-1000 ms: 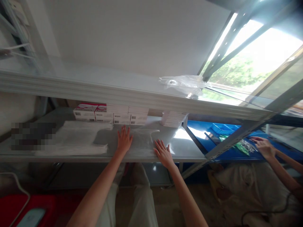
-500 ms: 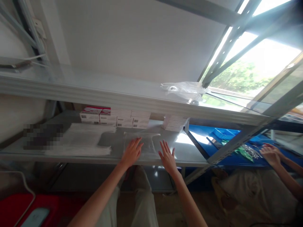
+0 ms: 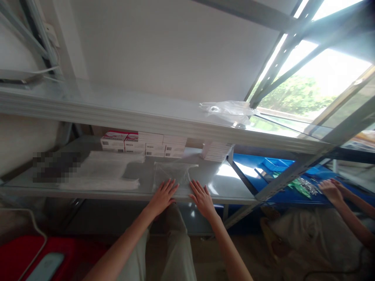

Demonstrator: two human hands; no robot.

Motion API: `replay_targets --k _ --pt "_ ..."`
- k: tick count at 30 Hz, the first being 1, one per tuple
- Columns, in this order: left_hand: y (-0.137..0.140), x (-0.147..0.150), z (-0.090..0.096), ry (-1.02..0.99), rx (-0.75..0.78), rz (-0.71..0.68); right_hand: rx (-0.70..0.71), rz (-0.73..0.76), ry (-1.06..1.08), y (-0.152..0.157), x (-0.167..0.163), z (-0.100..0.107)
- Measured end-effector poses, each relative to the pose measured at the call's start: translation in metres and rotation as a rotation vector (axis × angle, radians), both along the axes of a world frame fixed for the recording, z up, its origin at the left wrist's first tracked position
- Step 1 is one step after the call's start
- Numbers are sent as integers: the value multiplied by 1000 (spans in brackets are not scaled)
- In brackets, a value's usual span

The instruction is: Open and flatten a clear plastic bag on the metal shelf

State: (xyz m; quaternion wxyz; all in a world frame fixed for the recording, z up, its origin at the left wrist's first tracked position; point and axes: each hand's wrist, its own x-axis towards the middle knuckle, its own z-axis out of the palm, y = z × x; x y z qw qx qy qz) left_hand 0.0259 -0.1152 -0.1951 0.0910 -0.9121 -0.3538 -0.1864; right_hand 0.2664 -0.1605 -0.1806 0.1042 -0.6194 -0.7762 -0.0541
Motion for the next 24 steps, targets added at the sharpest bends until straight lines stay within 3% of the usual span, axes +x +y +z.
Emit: replay_targets --k 6,9,11,14,17,20,24 --pt "-23 -23 8 -202 50 33 16 -73 -16 -15 35 -12" --pt "-40 -44 10 -493 10 227 61 -129 25 -12 33 -13" --pt "-48 -55 12 -655 -121 401 103 -144 68 -3 25 -7" --pt "-48 -62 14 -747 -488 532 138 -103 115 22 1 13" --pt "-40 -61 13 -846 -785 521 110 7 128 55 -38 37" --pt "-31 -57 11 -917 -852 482 9 130 121 83 -83 49" --pt "-26 -57 9 -939 -934 382 -131 261 72 96 -123 36"
